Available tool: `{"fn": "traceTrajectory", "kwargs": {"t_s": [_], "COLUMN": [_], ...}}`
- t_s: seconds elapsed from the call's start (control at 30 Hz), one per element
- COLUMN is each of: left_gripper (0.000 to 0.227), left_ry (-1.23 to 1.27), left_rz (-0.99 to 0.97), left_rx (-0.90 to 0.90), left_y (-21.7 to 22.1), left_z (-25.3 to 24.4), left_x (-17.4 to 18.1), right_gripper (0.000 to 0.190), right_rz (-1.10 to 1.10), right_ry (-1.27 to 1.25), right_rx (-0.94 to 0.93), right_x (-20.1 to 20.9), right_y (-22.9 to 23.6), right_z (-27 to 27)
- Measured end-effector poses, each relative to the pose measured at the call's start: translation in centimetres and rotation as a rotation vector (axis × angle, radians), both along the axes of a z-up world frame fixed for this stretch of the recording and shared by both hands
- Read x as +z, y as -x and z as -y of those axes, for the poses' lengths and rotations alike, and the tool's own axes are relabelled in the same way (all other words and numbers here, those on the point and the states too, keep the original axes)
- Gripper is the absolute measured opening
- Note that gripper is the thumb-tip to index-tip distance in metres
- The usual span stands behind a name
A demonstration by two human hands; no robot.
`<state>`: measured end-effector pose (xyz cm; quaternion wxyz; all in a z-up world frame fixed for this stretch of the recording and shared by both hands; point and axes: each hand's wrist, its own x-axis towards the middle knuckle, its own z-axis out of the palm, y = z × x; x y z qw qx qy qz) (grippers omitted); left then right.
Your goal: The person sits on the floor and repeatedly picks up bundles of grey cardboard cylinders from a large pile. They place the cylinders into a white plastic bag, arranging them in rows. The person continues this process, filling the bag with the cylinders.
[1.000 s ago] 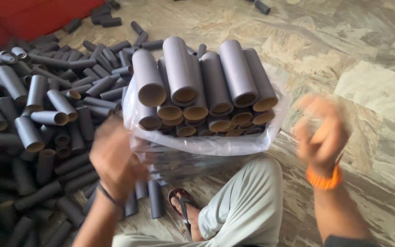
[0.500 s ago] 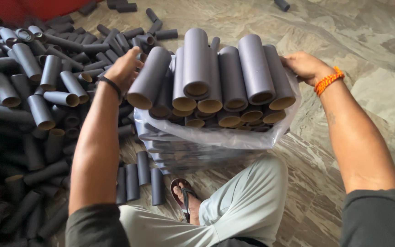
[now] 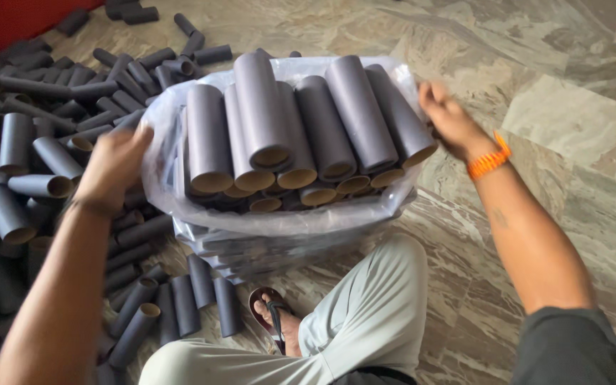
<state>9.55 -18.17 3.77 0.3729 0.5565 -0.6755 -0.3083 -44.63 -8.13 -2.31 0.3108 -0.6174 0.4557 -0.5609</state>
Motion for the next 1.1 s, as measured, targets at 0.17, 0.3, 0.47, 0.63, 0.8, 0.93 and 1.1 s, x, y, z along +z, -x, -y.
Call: {"fn": "traceTrajectory", "kwargs": {"t_s": [0.17,0.3,0.47,0.63,0.8,0.93,1.1], "left_gripper": [0.041,0.049,0.028,0.028,0.030,0.028,0.026], "left_ry": [-0.423,-0.193,-0.105,-0.094,-0.345,-0.342,0.721], "left_rz": [-0.375,0.478,0.328,-0.076,-0.349,-0.439,0.691], "left_rx": [-0.344,0.119,0.072,-0.211,-0.204,-0.364,0.131], "left_y": [-1.9,-1.3,-0.2,4.5,2.5,2.5,-1.1], "left_z": [-6.9,-5.7,-3.5,-3.1,-2.2,1.4,1.4], "left_x": [-0.2,4.2,7.2,4.0,5.4,2.2,6.8], "right_gripper": [0.038,0.029,0.026,0.019,0.025,0.030,0.025], "right_rz": [0.419,-0.138,-1.179,-1.152,-0.349,-0.059,-0.951], "right_ry": [-0.313,-0.333,0.270,0.278,-0.284,-0.404,0.068], "right_rx": [0.185,-0.098,-0.534,-0.525,0.002,0.178,-0.334], "right_x": [-0.2,3.5,5.2,4.4,6.2,3.4,5.7], "right_y": [-0.3,-0.3,-2.5,-5.8,-0.9,-0.2,3.0], "right_z": [-4.4,-3.9,-3.9,-1.5,-0.3,3.0,4.8]}}
